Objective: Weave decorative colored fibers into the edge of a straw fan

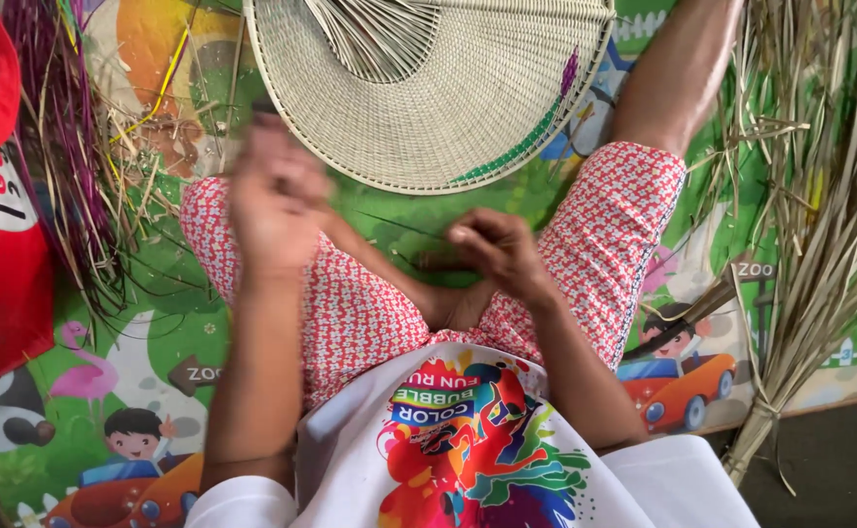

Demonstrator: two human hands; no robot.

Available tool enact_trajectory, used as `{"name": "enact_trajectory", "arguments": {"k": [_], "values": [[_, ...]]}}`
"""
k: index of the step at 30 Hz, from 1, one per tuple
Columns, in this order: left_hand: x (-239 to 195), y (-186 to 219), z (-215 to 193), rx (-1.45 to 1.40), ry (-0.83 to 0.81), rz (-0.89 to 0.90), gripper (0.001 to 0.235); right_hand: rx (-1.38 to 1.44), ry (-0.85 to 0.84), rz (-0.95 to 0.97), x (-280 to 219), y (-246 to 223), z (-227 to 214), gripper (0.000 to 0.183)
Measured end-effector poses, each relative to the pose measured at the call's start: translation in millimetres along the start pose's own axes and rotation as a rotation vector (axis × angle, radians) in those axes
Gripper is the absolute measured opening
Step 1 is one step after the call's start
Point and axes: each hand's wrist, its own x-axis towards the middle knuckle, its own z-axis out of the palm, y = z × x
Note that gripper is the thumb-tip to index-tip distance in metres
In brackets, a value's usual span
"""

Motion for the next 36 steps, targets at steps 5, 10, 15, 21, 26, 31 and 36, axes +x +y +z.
{"name": "enact_trajectory", "arguments": {"k": [5,10,15,21,26,31,36], "values": [[1,173,-144,0.063,0.16,0.772,0.009,-0.712,0.217,0.047,-25,-34,-81,0.013],[18,107,-81,1.328,0.982,1.126,0.051,-0.836,0.369,0.072,-12,-28,-36,0.014],[-26,-38,40,1.636,-0.351,0.948,0.031,-0.715,0.354,-0.063,4,10,19,0.007],[-19,-79,1,2.274,-0.408,1.199,0.022,-0.527,0.325,-0.052,7,-9,48,0.002],[-19,-72,-5,2.107,-0.417,0.963,0.006,-0.927,0.241,-0.219,11,5,45,0.009],[-34,-38,17,1.724,-0.558,0.42,0.012,-1.039,0.148,-0.358,10,-20,-7,0.007],[-41,24,9,1.547,-0.467,0.155,0.013,-1.107,0.417,-0.395,-14,-32,-139,0.02]]}}
